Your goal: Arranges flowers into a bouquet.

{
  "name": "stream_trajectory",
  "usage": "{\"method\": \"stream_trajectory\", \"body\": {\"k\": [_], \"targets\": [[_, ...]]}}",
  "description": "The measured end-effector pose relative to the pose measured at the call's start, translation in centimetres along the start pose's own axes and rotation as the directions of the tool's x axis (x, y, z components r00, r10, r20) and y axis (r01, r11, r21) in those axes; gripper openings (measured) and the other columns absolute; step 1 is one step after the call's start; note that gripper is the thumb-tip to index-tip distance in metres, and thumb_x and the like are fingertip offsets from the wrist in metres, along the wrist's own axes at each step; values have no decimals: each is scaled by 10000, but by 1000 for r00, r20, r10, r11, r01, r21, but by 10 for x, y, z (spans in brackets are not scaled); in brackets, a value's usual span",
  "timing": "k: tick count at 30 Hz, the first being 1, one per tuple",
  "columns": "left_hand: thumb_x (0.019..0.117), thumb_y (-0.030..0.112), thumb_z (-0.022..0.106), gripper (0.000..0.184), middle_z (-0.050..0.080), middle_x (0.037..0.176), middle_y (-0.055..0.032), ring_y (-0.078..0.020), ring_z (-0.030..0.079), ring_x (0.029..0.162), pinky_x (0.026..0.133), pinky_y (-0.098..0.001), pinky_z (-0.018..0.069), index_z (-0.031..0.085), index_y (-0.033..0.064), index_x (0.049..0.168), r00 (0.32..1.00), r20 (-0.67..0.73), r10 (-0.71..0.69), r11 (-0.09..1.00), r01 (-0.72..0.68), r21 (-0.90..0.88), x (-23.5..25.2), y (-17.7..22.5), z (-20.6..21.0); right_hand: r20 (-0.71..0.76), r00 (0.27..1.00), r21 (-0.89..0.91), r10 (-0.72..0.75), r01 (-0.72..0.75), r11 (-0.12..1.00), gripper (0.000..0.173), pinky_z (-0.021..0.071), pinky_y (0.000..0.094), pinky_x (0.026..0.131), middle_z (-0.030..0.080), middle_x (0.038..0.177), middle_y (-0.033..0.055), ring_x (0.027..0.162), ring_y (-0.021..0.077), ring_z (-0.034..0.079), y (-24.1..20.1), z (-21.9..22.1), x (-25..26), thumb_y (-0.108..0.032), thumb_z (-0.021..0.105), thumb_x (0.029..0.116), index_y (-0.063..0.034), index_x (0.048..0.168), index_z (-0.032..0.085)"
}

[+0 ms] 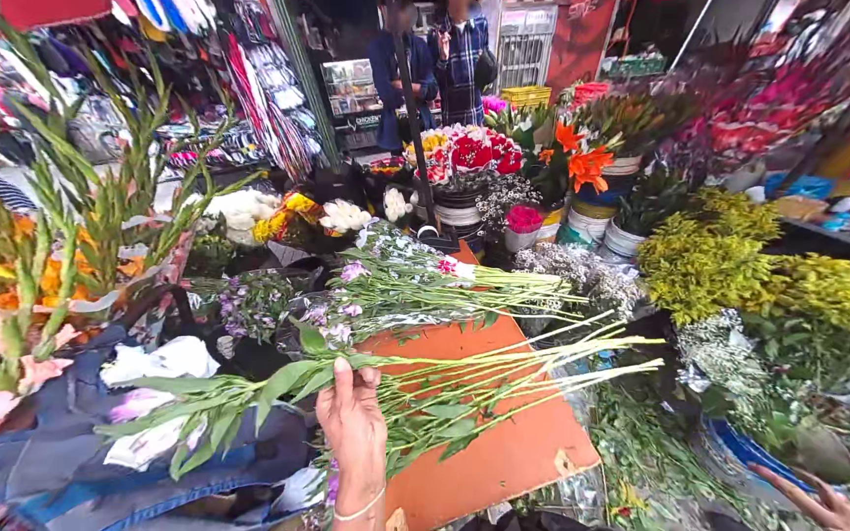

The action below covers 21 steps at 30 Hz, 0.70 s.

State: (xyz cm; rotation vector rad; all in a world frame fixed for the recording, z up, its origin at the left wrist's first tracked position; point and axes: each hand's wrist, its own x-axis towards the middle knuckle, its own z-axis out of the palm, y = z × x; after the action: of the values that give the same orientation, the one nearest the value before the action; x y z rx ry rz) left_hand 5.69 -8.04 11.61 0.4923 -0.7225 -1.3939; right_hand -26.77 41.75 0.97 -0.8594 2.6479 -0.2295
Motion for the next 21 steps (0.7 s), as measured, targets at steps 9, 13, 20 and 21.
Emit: {"method": "stream_trajectory", "body": {"k": [9, 13, 20, 21], "targets": [[1086, 62, 417, 253, 765, 825, -95, -154, 743, 681, 682, -287, 639, 654, -1, 1020, 909, 338, -245, 958, 280, -61, -83, -53, 57, -659, 311, -195, -684, 808, 556, 385, 487, 464, 1036, 615, 1374, 169, 1245, 303, 611, -315, -37, 53, -310, 569, 1049, -218, 1423, 575], [1058, 28, 477, 164, 752, 985, -156, -223, 765, 854, 824, -382, 646, 542, -79, 1165, 860, 404, -313, 944, 328, 33, -75, -53, 36, -721, 145, -272, -678, 840, 469, 274, 570, 376, 786, 713, 1019, 196, 900, 290, 697, -344, -15, 91, -47, 564, 1029, -106, 1254, 708], [998, 279, 635, 349, 675, 1280, -240, -426, 593, 1284, 1163, -608, 353, 731, -11, 1168, 870, 449, -203, 179, -418, 891, -53, -51, -82, -523, 278, -200, -806, 879, 433, 233, 533, 320, 780, 655, 908, 300, 819, 293, 651, -318, -39, 161, -22, 542, 1031, 80, 1144, 719], [989, 261, 645, 320, 645, 1331, -248, -447, 542, 1339, 1175, -613, 337, 737, -20, 1111, 879, 458, -131, 127, -443, 888, -51, -53, -95, -499, 299, -163, -814, 890, 426, 235, 516, 291, 803, 650, 902, 295, 831, 268, 640, -319, -37, 173, -28, 547, 1032, 89, 1139, 720]]}}
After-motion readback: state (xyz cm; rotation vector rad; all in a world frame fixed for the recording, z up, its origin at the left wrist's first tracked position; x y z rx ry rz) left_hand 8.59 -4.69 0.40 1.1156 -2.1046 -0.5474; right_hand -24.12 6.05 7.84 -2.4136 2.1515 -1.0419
